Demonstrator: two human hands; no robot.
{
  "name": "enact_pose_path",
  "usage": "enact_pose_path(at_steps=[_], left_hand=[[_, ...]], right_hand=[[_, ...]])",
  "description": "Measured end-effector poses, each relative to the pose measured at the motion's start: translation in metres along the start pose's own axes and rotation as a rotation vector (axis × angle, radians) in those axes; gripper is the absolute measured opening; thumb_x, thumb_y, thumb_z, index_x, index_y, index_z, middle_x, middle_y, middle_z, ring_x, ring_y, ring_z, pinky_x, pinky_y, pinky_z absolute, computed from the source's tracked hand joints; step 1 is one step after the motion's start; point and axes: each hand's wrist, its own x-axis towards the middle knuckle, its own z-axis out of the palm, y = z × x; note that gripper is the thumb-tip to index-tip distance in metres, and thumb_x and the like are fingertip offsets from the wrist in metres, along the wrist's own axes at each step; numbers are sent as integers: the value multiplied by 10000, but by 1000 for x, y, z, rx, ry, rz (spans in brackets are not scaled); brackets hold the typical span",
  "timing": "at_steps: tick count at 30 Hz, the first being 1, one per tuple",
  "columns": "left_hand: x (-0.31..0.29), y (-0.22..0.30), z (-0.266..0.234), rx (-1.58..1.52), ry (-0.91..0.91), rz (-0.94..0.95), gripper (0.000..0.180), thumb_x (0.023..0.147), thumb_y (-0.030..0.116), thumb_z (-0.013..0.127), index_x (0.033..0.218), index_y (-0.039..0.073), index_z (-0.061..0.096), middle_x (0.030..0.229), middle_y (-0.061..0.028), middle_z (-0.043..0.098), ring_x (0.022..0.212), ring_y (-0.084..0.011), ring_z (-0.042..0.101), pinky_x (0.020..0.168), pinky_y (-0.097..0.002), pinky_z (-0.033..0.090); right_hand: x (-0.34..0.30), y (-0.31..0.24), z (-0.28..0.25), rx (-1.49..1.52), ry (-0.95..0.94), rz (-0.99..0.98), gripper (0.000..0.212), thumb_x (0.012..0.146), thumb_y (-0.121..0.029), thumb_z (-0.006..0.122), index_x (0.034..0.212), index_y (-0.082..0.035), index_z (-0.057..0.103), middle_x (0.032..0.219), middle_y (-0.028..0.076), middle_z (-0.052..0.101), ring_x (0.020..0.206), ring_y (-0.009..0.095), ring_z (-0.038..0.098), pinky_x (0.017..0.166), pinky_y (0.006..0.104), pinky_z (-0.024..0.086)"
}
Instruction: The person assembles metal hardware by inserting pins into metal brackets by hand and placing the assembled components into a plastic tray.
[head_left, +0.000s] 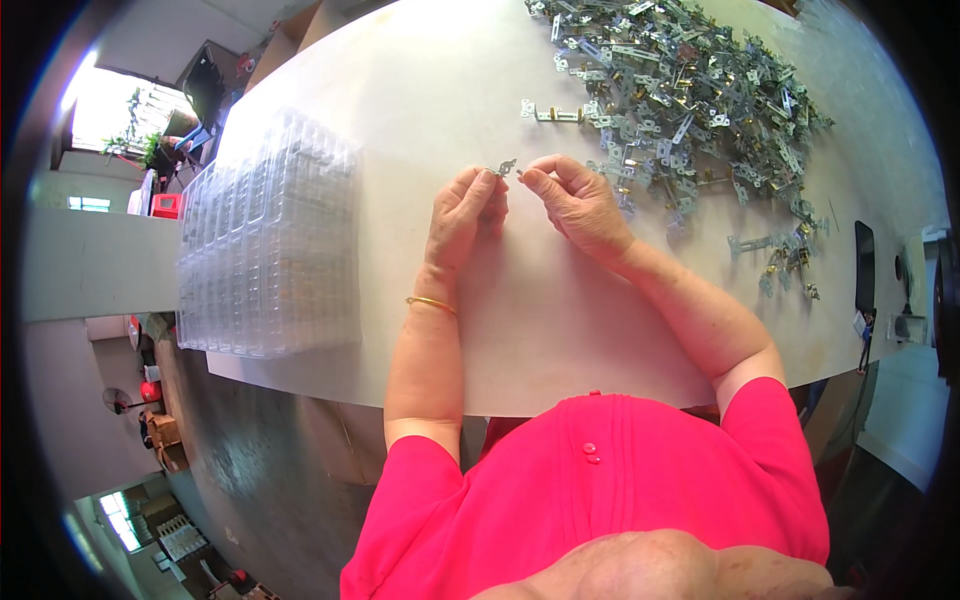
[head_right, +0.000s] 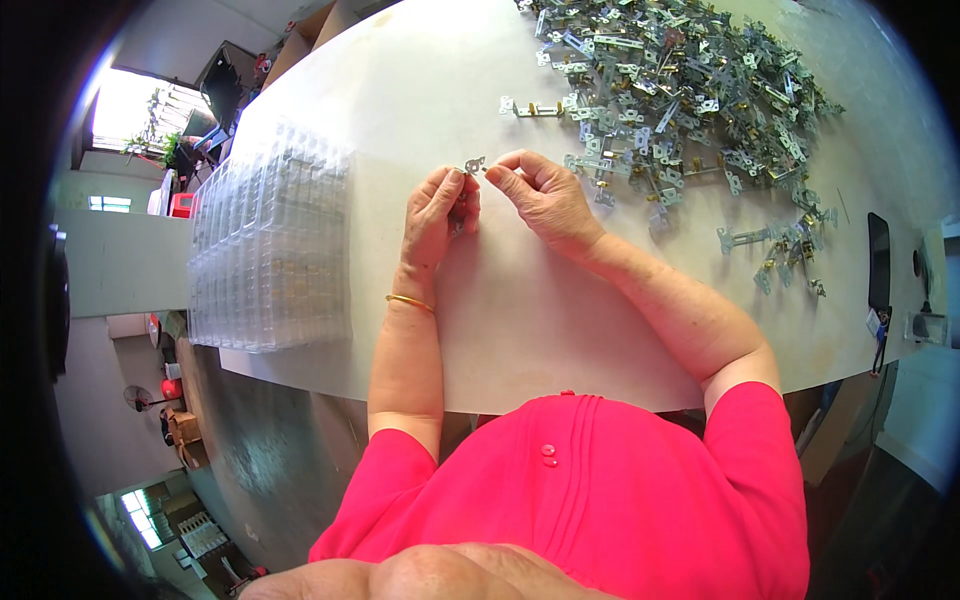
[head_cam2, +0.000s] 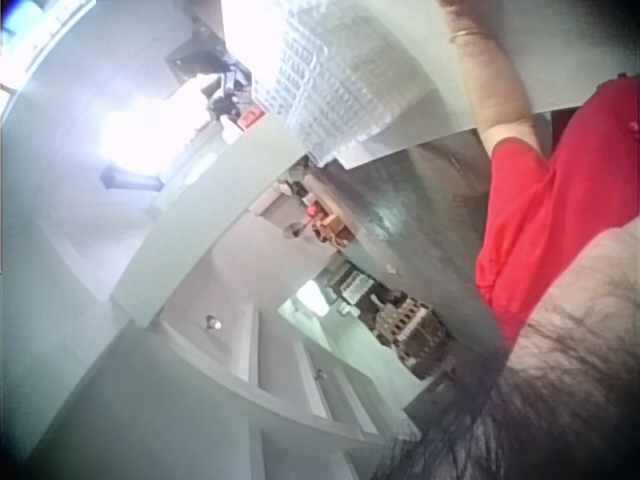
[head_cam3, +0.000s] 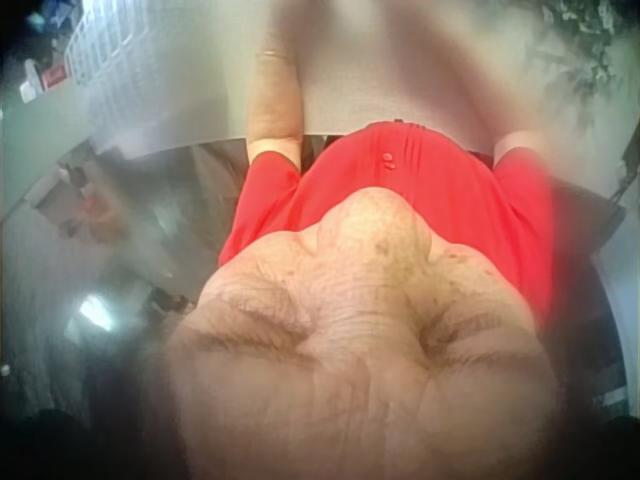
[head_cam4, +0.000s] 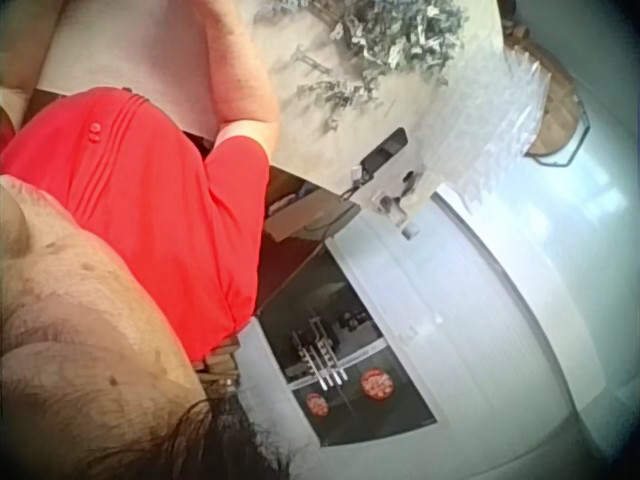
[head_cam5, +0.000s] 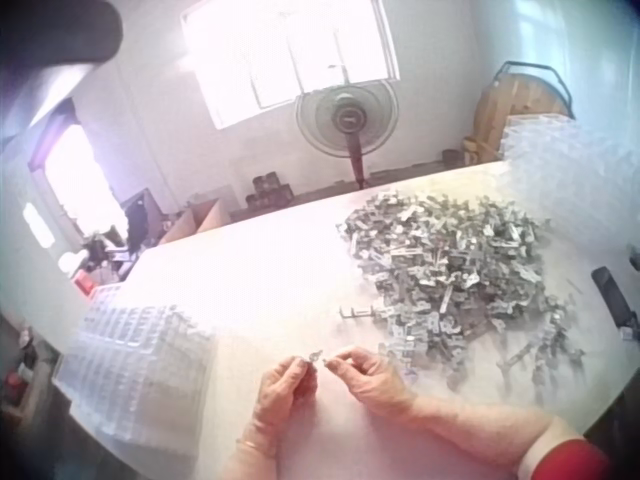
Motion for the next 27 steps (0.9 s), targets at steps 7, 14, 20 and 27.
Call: enact_pose_path(at_steps=[7, 14, 20, 27], left_hand=[[1, -5, -1, 130, 4, 59, 288, 1027, 289, 529, 898, 49, 623, 702, -7, 589, 539, -70, 491, 474, -205, 388], [0, -2, 1, 287, 95, 126, 282, 1021, 280, 548, 873, 51, 619, 680, 13, 573, 537, -42, 453, 463, -197, 357], [1, -8, 1, 476, 82, 240, 235, 1003, 224, 588, 856, 44, 624, 674, 25, 566, 585, -34, 462, 512, -202, 372], [2, -12, 0, 615, 28, 329, 231, 991, 200, 602, 844, 22, 613, 664, 12, 556, 619, -61, 509, 561, -228, 423]], right_hand=[[-5, -6, 6, -53, 6, 33, 162, 1014, -240, 569, 1058, -96, 630, 646, -61, 495, 510, 6, 397, 431, 189, 320], [-8, -9, 4, -96, 1, 42, 167, 1017, -200, 551, 1113, -67, 581, 733, -8, 559, 600, 45, 508, 493, 212, 430], [-9, -10, 7, -86, -10, -13, 208, 1005, -162, 552, 1178, -48, 535, 759, 23, 597, 624, 69, 562, 528, 227, 472], [-8, -4, 6, -256, 30, -64, 136, 972, -147, 605, 1072, -55, 616, 766, 12, 602, 625, 75, 539, 561, 228, 455]])
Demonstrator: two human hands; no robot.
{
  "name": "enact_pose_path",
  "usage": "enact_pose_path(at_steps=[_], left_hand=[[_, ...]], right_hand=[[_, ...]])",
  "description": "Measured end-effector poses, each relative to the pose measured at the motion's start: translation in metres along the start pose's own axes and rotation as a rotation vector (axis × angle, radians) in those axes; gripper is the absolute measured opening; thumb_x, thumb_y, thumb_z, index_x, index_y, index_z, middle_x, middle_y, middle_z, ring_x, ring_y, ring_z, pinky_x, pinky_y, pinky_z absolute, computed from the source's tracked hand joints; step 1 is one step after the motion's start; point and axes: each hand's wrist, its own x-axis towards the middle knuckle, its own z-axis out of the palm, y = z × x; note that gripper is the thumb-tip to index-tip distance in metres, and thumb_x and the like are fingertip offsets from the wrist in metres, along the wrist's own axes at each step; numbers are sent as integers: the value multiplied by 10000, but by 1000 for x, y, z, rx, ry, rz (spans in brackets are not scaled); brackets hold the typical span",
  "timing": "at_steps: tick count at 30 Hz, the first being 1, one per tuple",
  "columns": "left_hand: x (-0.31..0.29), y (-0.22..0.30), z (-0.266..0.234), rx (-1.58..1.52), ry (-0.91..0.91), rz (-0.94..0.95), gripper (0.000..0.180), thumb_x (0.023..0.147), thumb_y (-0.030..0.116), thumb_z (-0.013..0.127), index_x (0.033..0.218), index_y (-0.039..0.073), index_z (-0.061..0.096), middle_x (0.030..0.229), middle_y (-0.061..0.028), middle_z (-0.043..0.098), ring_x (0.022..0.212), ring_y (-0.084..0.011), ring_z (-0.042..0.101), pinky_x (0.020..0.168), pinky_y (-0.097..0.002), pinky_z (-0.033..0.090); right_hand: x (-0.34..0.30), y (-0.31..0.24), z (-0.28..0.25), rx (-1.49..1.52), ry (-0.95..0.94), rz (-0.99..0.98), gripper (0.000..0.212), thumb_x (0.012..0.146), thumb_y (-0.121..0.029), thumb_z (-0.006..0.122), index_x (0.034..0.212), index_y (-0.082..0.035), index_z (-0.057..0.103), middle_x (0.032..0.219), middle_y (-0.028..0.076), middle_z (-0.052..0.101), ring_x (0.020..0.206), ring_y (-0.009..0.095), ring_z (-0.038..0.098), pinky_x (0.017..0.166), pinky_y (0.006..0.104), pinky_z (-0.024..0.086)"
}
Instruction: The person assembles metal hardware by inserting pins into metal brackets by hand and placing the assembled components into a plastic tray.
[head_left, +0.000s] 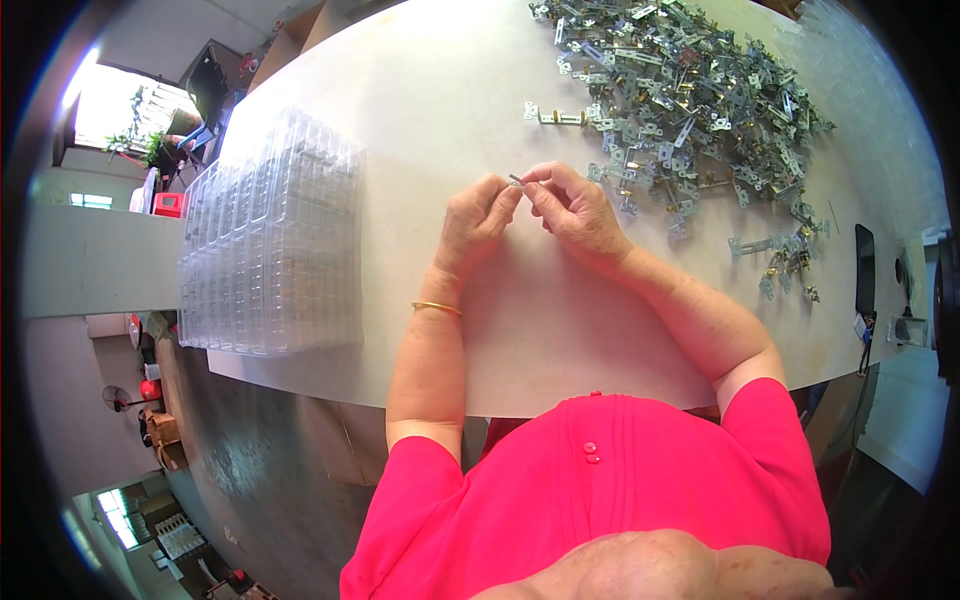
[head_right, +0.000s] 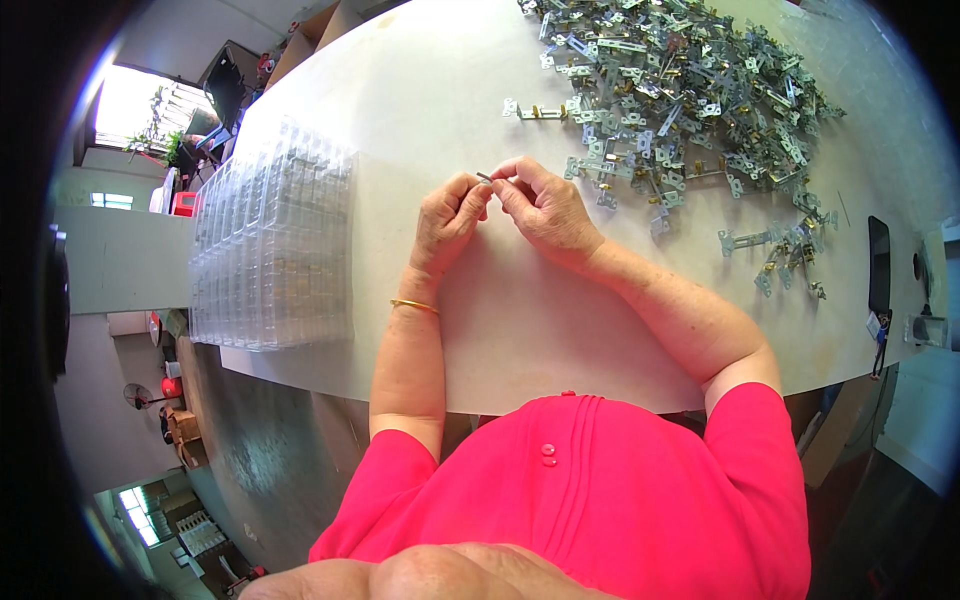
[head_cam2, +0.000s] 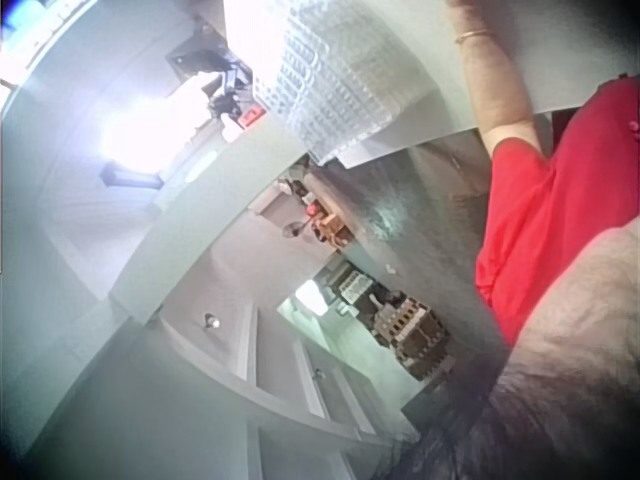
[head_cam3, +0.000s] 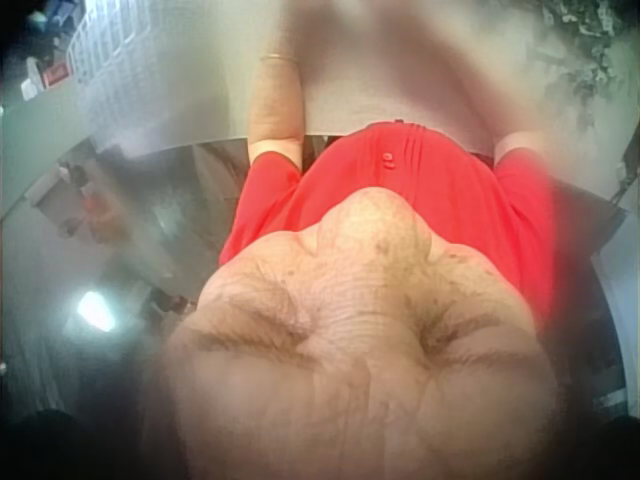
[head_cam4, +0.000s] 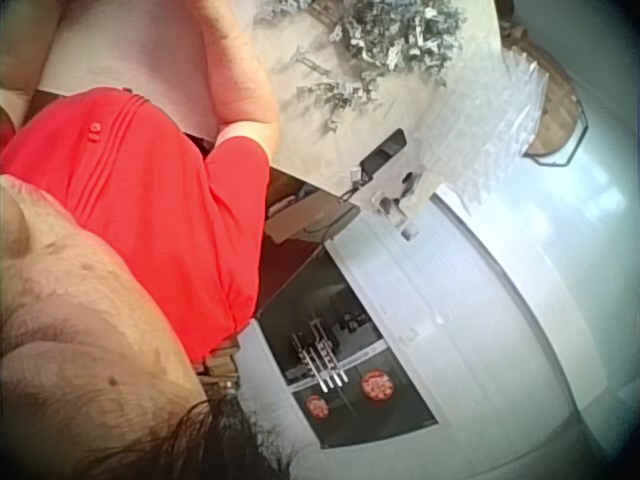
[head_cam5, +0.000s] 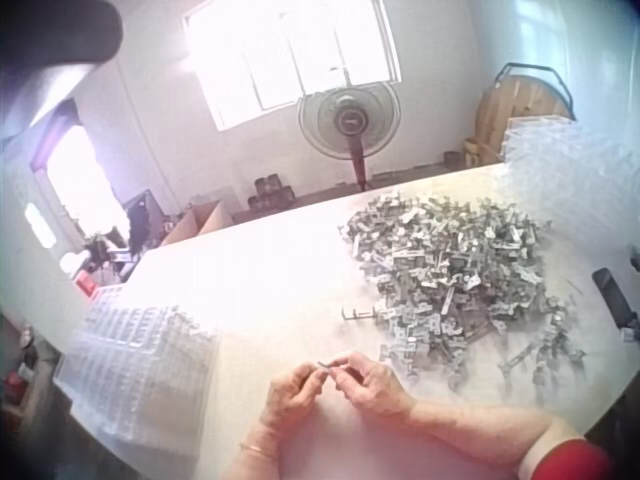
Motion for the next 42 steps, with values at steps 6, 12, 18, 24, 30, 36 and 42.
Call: enact_pose_path(at_steps=[6, 12, 18, 24, 30, 36, 42], left_hand=[[-1, 3, 0, 54, -53, 10, 220, 985, 185, 610, 847, 13, 613, 658, 11, 558, 612, -71, 521, 562, -241, 436], [-1, 19, 3, -308, -59, -210, 248, 1007, 234, 560, 857, 43, 611, 647, -7, 549, 530, -62, 456, 476, -211, 359], [1, 12, -11, -674, 16, -329, 300, 1023, 293, 508, 859, 53, 582, 659, -35, 549, 454, -85, 419, 417, -216, 312], [2, 10, -9, -664, -1, -326, 302, 1021, 296, 516, 859, 48, 578, 674, -43, 563, 452, -93, 435, 416, -209, 326], [1, 11, -8, -597, 0, -289, 291, 1019, 289, 528, 841, 65, 581, 679, -23, 572, 488, -74, 456, 428, -204, 334], [-2, 14, -5, -334, -57, -208, 238, 1000, 249, 579, 866, 57, 626, 672, 13, 564, 520, -34, 430, 466, -193, 325], [-4, 16, -3, -266, -90, -141, 194, 978, 215, 617, 884, 46, 633, 691, 29, 559, 582, -24, 452, 500, -192, 347]], right_hand=[[5, 10, 2, -155, 201, -305, 69, 944, -129, 649, 954, -63, 663, 801, -9, 594, 648, 58, 495, 581, 230, 421], [10, 13, -2, 165, 225, -136, 91, 958, -168, 648, 994, -84, 652, 740, -27, 571, 619, 48, 475, 560, 227, 409], [6, 6, -1, 117, 94, 49, 160, 974, -236, 629, 1008, -80, 645, 701, -20, 604, 621, 45, 527, 558, 225, 440], [5, 3, -2, 56, 67, 55, 174, 969, -240, 635, 992, -68, 652, 712, -17, 625, 629, 43, 538, 573, 228, 451], [5, 7, -1, 17, 76, 43, 162, 971, -222, 627, 987, -63, 656, 720, -16, 624, 647, 43, 536, 590, 232, 454], [3, -2, -3, 45, 19, 134, 177, 1025, -194, 509, 1089, -71, 619, 789, -10, 587, 684, 57, 531, 599, 218, 449], [8, 4, -6, 334, -69, 212, 185, 1009, -188, 521, 1067, -46, 624, 824, 6, 615, 674, 73, 554, 609, 241, 486]])
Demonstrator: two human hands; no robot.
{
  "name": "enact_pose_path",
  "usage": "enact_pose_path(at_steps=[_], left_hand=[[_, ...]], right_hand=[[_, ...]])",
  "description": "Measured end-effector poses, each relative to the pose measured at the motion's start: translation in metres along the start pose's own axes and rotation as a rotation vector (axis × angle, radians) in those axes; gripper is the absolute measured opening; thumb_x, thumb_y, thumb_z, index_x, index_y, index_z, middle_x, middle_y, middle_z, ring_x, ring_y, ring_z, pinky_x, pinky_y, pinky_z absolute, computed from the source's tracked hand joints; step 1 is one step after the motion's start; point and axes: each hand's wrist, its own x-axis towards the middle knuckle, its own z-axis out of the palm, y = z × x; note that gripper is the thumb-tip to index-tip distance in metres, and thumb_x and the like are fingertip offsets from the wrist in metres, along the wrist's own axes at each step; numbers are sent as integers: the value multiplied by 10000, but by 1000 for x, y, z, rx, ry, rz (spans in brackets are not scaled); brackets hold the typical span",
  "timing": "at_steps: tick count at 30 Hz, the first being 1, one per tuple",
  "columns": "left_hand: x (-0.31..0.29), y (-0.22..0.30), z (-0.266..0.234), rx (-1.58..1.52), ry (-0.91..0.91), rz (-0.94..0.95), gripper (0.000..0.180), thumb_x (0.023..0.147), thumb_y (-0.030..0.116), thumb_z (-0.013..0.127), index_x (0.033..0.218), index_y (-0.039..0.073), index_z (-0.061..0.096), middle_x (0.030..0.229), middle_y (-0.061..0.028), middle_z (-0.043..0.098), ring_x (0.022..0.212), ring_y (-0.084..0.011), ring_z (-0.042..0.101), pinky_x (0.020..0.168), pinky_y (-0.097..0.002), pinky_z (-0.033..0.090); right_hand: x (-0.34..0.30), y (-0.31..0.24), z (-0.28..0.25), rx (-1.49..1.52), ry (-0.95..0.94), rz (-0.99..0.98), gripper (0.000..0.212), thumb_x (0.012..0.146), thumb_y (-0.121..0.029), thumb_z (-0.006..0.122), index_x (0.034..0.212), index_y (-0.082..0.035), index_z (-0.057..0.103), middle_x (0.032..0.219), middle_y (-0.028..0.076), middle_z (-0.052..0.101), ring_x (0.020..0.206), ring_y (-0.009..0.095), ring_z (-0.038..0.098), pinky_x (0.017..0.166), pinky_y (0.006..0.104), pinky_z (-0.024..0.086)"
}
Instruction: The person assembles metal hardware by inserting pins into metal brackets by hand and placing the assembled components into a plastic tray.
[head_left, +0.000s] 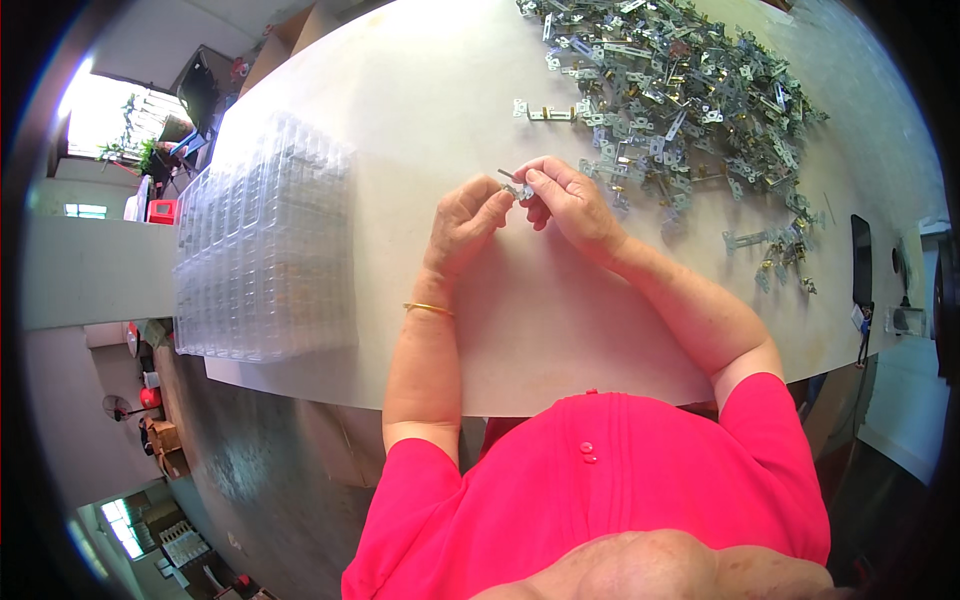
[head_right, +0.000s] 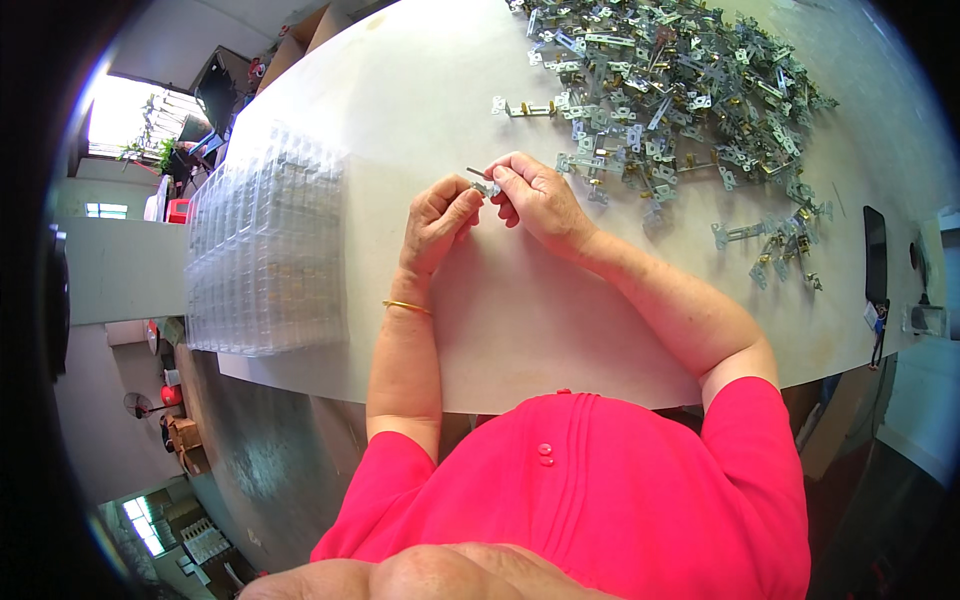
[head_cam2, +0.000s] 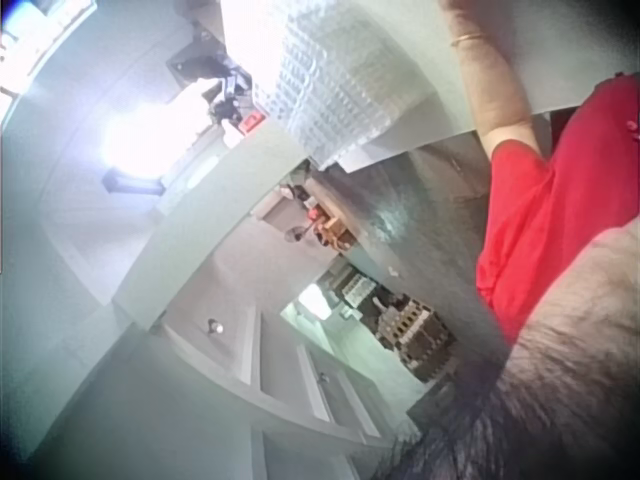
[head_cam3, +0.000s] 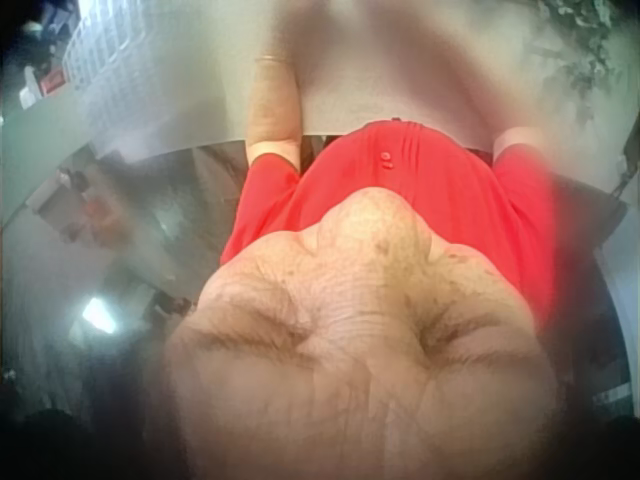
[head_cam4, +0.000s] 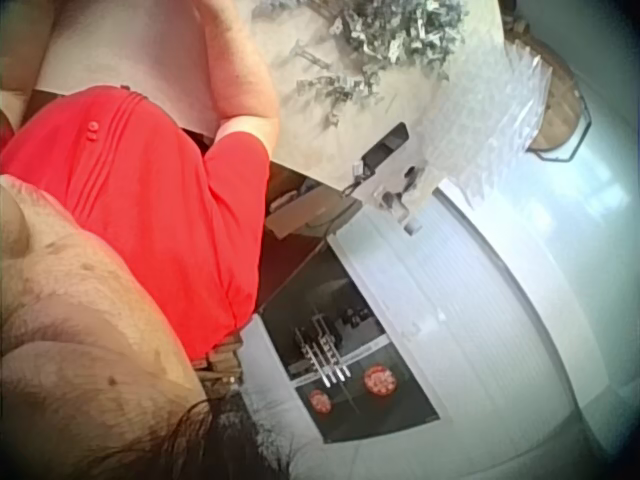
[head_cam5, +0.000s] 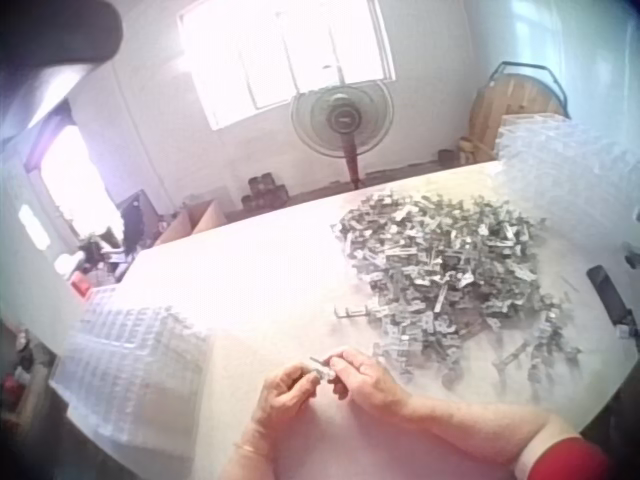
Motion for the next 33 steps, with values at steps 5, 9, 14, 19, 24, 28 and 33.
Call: enact_pose_path(at_steps=[5, 9, 14, 19, 24, 28, 33], left_hand=[[0, -4, 2, 26, -63, 34, 151, 956, 167, 647, 887, 33, 631, 720, 46, 556, 641, -27, 467, 546, -195, 362], [0, -9, 5, 102, -79, 105, 140, 937, 144, 674, 917, 12, 633, 739, 58, 548, 659, -28, 454, 569, -204, 375], [1, -7, 10, 101, 113, 114, 146, 920, 139, 697, 935, 5, 642, 743, 70, 544, 639, -26, 437, 560, -214, 375], [1, 3, 9, 352, 129, 273, 169, 925, 158, 676, 929, -11, 665, 737, 18, 583, 663, -53, 507, 602, -222, 428], [2, -2, -1, 177, 102, 240, 255, 961, 204, 583, 1000, -23, 693, 812, -50, 652, 775, -98, 603, 721, -249, 494], [0, 1, -8, 33, -61, 9, 271, 963, 198, 573, 1054, -29, 691, 899, -58, 674, 806, -117, 624, 748, -260, 511], [1, -3, -1, -64, 49, -22, 233, 973, 150, 591, 1118, -23, 649, 919, -63, 682, 789, -125, 643, 731, -258, 522]], right_hand=[[2, 1, -1, -144, -25, -78, 177, 991, -200, 579, 1038, -42, 643, 865, 2, 625, 739, 63, 569, 672, 237, 491], [5, 10, 2, -65, 103, -273, 137, 984, -165, 604, 1038, -50, 656, 901, -6, 646, 824, 59, 582, 752, 240, 495], [6, 7, -1, -85, 81, -254, 140, 992, -163, 597, 1062, -52, 647, 944, -4, 661, 887, 72, 601, 793, 248, 503], [1, 0, 0, -141, 35, -115, 147, 994, -166, 596, 1068, -46, 637, 939, 15, 665, 857, 87, 626, 780, 245, 517], [6, 4, -1, -34, 128, -228, 129, 994, -150, 588, 1029, -36, 636, 880, 35, 665, 768, 100, 648, 713, 245, 548], [8, 5, -3, -46, 130, -218, 129, 995, -146, 586, 1038, -33, 633, 879, 27, 661, 764, 101, 647, 721, 243, 551], [9, 8, -6, -383, 294, -471, 103, 970, -146, 629, 1016, -64, 672, 802, -5, 639, 664, 68, 560, 615, 229, 477]])
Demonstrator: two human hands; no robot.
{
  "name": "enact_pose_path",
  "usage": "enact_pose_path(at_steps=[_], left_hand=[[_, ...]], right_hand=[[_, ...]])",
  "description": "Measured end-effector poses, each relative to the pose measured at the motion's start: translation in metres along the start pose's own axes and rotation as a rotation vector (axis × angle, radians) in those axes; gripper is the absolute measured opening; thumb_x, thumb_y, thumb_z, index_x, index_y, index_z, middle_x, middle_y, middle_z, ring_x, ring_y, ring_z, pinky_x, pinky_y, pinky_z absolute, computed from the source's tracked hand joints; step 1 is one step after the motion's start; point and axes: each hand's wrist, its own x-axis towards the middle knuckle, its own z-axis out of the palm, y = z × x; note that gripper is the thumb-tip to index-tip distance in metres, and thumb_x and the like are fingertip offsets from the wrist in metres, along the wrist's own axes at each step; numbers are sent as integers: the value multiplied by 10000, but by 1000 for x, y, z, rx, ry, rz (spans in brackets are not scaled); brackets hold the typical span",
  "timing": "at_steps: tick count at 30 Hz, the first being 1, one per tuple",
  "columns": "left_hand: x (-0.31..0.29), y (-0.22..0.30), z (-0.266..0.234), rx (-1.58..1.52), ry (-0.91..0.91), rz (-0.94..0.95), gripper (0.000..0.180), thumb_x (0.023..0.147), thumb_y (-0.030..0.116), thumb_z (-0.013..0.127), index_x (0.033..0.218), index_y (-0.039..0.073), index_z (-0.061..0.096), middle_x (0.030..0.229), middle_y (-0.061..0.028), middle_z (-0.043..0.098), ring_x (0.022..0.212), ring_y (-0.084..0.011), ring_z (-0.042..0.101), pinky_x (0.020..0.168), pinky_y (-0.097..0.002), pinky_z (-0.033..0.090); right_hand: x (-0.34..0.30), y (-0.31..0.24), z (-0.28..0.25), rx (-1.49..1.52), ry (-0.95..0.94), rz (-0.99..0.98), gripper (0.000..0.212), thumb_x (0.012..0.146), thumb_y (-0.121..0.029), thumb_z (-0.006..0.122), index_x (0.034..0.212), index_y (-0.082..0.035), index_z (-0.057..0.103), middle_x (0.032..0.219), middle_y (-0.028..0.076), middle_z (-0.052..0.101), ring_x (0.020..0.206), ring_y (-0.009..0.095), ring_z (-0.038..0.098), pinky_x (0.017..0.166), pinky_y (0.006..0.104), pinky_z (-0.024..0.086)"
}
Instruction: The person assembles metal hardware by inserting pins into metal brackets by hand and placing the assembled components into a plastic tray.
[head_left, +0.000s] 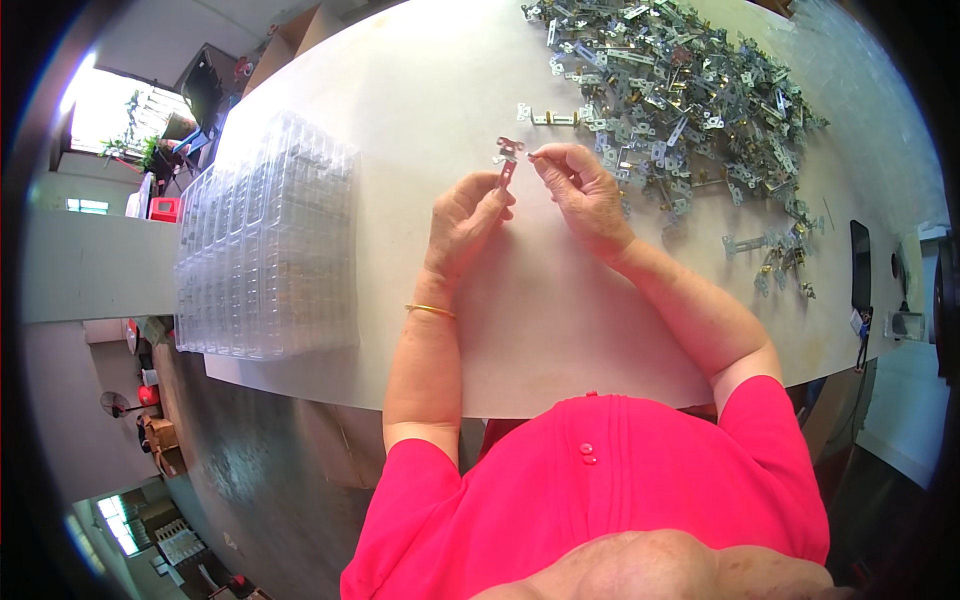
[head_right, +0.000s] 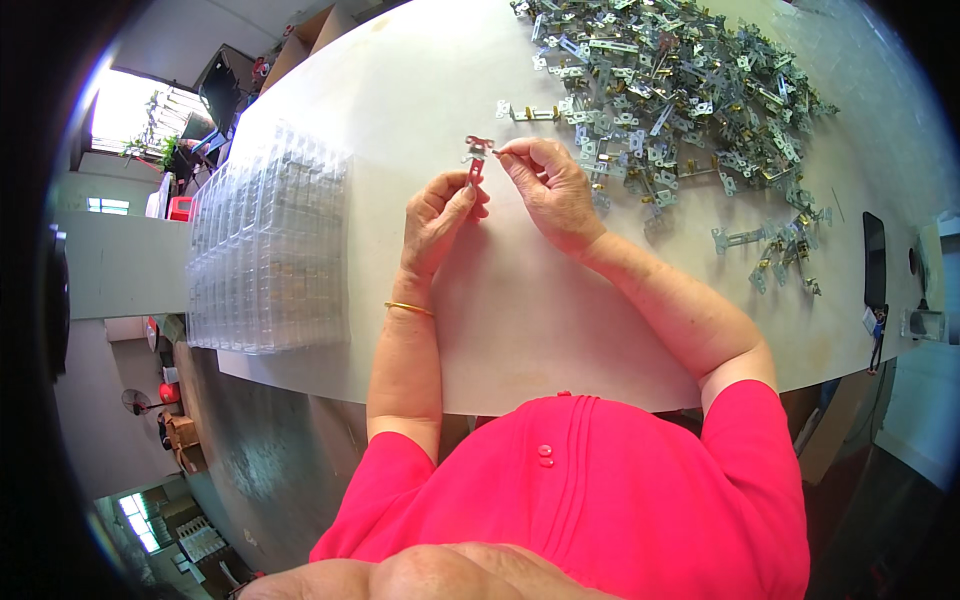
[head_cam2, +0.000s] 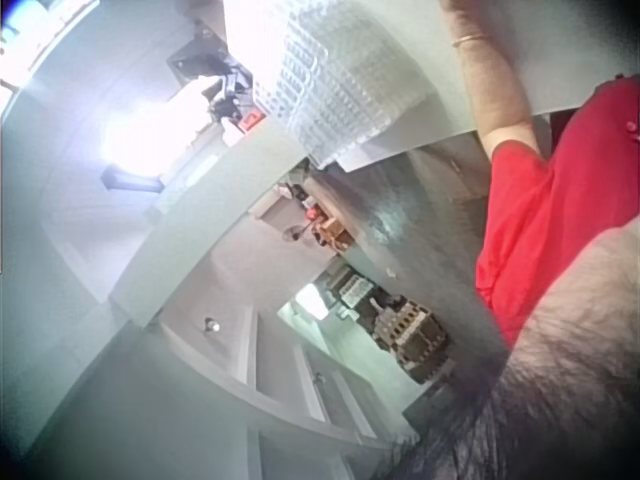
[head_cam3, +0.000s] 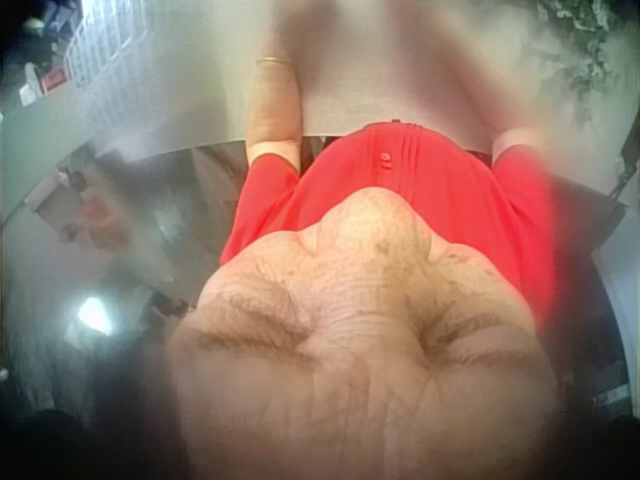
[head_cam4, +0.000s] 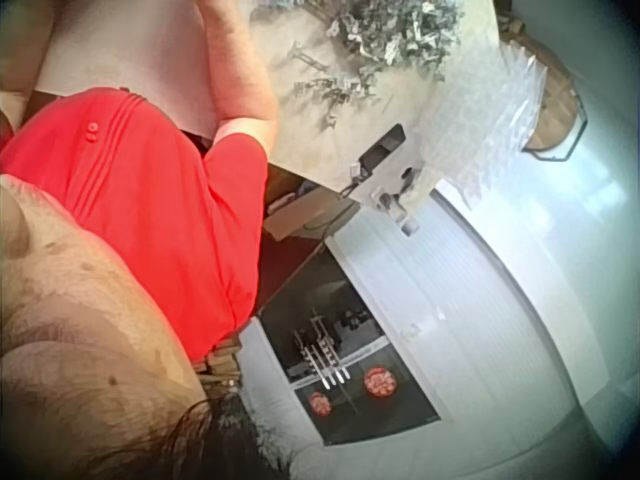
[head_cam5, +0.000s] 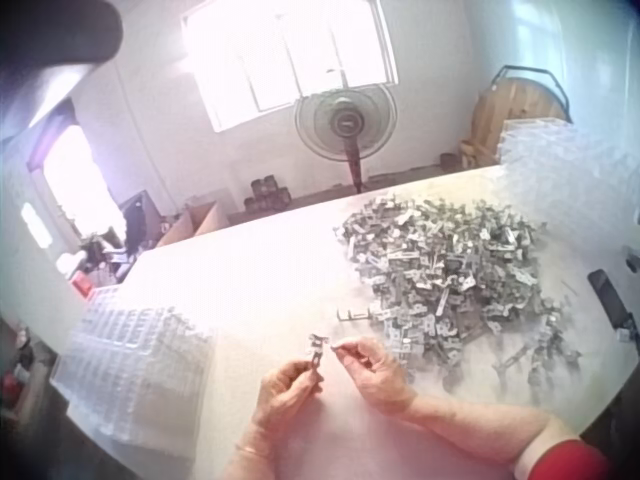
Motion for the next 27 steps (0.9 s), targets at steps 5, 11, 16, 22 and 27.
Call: enact_pose_path(at_steps=[5, 11, 16, 22, 27], left_hand=[[1, -3, 3, -45, 82, 11, 229, 950, 97, 646, 1153, -7, 617, 932, -63, 687, 791, -120, 656, 707, -250, 533], [6, -9, 10, 15, 118, 59, 253, 917, 71, 691, 1153, 11, 623, 941, -30, 680, 789, -91, 643, 700, -222, 530], [7, -16, 9, 210, 167, 212, 242, 903, 39, 699, 1133, -2, 637, 960, -13, 682, 816, -56, 617, 720, -201, 515], [5, -9, 13, 333, 207, 245, 230, 889, 28, 704, 1114, 12, 658, 923, -12, 692, 825, -61, 627, 736, -216, 518], [5, -8, 11, 381, 272, 256, 205, 902, 73, 697, 1093, 4, 666, 908, -34, 690, 820, -81, 635, 746, -242, 520]], right_hand=[[-7, -13, 1, -36, -121, 85, 108, 952, -156, 651, 1022, -81, 686, 729, 17, 632, 603, 79, 530, 565, 261, 458], [-8, -6, 2, -163, -89, -80, 142, 949, -95, 624, 1083, -79, 669, 809, 90, 686, 671, 158, 631, 619, 312, 502], [-10, -16, 0, -244, -146, -73, 94, 935, -87, 612, 1025, -84, 637, 813, 152, 673, 704, 305, 674, 607, 386, 513], [-7, -15, -1, -203, -92, -44, 85, 929, -107, 612, 1008, -78, 621, 782, 162, 659, 691, 327, 666, 605, 393, 505], [-9, -14, -1, -266, -221, -19, 74, 944, -75, 610, 1007, -44, 635, 751, 84, 663, 657, 162, 636, 601, 311, 493]])
